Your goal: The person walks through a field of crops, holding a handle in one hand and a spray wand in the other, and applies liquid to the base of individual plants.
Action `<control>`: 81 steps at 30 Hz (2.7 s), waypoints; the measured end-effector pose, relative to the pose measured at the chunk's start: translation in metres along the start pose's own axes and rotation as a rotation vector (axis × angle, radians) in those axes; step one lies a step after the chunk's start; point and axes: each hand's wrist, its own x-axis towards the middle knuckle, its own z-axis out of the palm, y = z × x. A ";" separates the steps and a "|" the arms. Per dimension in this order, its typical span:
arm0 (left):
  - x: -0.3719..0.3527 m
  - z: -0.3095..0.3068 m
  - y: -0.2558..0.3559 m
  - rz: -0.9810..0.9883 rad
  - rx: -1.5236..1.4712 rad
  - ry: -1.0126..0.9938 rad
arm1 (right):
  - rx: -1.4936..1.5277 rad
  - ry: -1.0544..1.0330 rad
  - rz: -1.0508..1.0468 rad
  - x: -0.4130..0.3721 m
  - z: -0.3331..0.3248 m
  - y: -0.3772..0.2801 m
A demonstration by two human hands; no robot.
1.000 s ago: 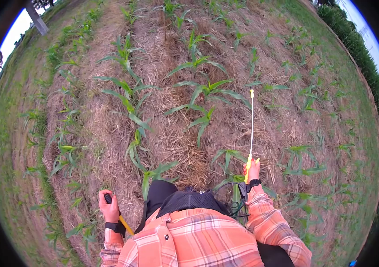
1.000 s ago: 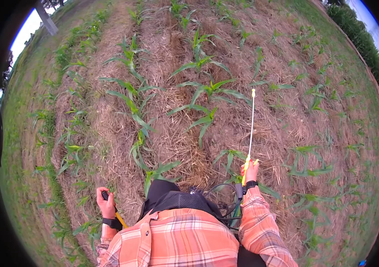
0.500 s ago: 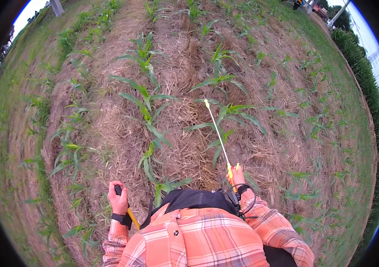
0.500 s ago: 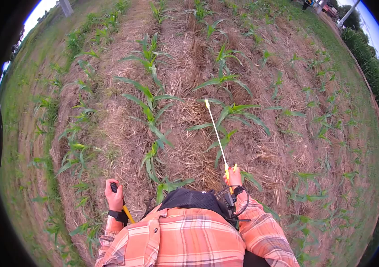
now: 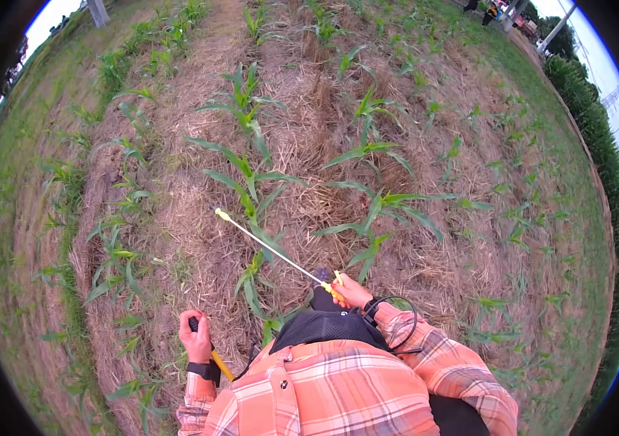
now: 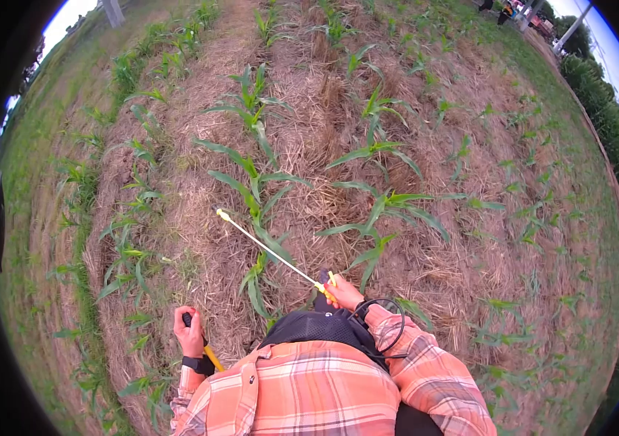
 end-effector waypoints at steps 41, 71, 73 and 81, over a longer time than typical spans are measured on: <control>0.319 0.211 0.077 0.165 0.088 -0.261 | 0.571 1.013 0.007 0.143 -0.258 -0.088; 0.488 0.234 0.138 0.201 0.111 -0.015 | 0.065 0.257 -0.069 0.353 -0.246 -0.265; 0.501 0.259 0.147 0.192 0.115 -0.044 | 0.108 0.368 -0.013 0.354 -0.274 -0.260; 0.547 0.343 0.156 0.167 0.199 -0.127 | 0.476 0.745 -0.067 0.335 -0.373 -0.250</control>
